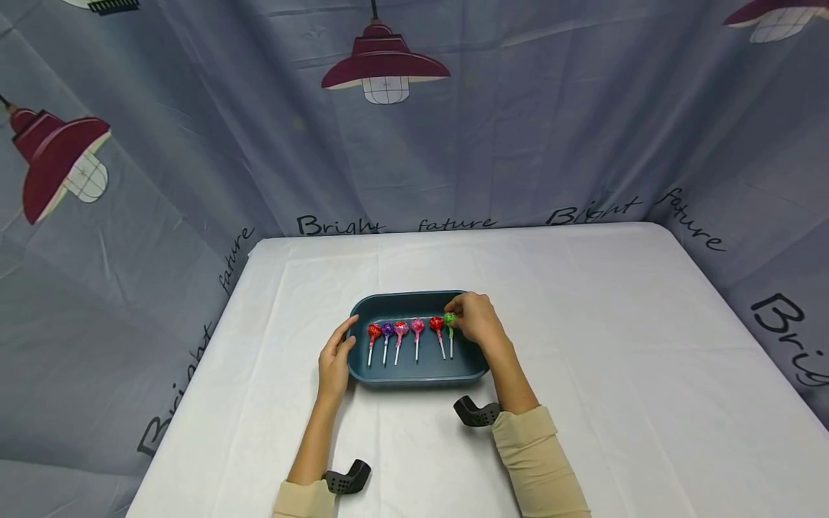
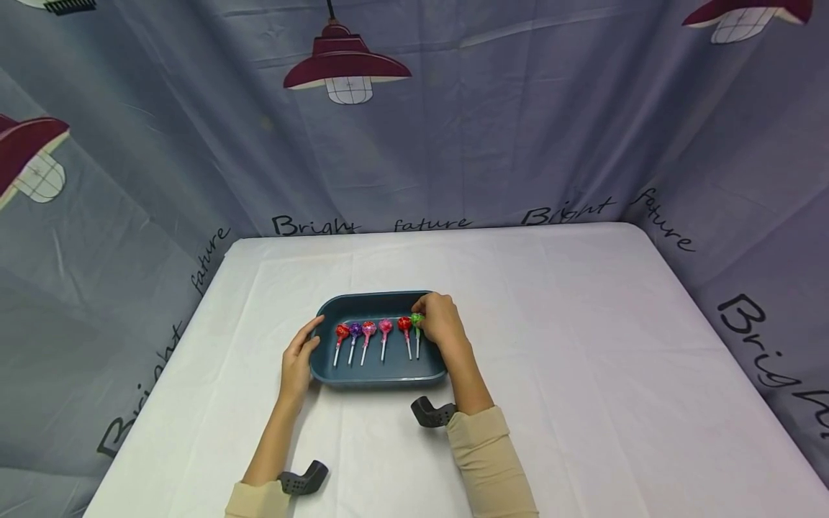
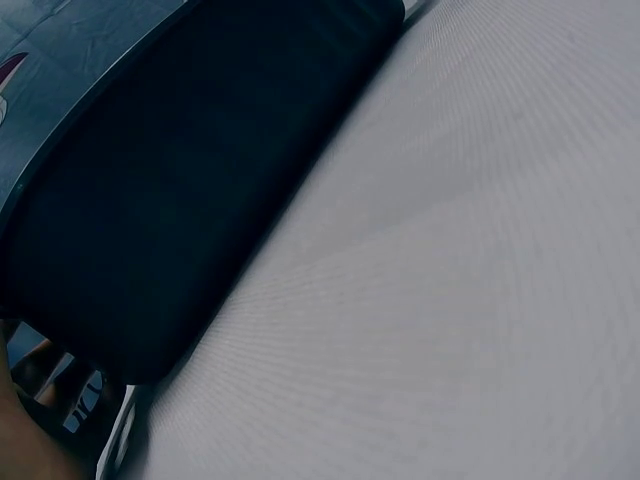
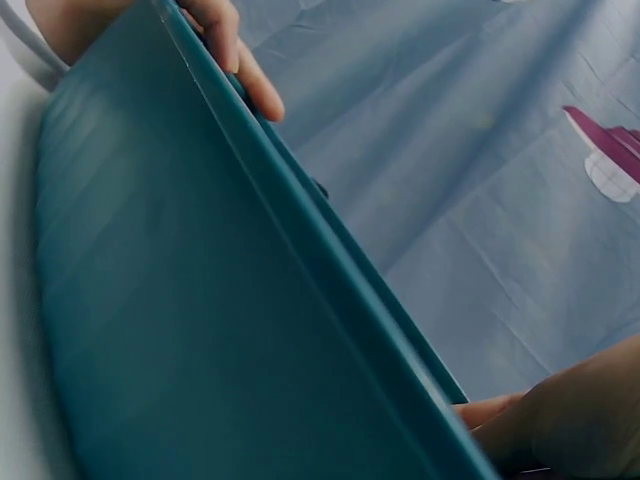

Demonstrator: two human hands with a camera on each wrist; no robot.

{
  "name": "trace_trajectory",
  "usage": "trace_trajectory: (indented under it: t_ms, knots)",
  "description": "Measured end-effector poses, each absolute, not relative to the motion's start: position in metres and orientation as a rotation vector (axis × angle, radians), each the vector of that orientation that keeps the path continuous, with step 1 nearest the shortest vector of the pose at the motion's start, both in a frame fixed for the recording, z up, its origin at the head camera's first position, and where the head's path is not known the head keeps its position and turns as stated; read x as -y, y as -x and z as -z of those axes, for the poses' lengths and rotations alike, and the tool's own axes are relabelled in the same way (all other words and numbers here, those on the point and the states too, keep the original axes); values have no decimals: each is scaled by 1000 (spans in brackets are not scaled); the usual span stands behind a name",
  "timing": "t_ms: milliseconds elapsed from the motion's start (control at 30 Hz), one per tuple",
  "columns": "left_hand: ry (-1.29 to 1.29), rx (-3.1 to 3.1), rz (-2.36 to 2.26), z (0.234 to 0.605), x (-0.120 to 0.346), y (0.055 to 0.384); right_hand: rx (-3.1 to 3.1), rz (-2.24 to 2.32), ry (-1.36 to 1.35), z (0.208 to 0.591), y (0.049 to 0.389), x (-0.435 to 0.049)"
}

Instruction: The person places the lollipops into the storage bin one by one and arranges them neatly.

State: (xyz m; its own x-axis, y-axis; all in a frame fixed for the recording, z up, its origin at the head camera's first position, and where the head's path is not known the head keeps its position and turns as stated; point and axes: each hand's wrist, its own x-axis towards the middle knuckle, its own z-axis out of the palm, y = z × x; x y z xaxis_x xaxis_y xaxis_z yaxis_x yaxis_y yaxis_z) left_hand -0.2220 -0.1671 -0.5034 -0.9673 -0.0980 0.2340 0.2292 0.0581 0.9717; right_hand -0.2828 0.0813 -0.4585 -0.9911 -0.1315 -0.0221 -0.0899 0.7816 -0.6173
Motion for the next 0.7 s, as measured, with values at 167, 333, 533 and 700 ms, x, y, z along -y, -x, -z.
trace_trajectory:
  t_ms: [167, 333, 533, 700]
  knots:
    - [133, 2101, 1997, 504, 168, 221, -2911, 993, 181, 459, 283, -80]
    - [130, 2109, 1995, 504, 168, 222, -2917, 962, 171, 460, 283, -80]
    - [126, 2111, 1984, 503, 167, 221, -2909, 935, 171, 460, 285, -79]
    - [106, 2127, 1981, 502, 167, 220, -2912, 913, 205, 460, 286, -79]
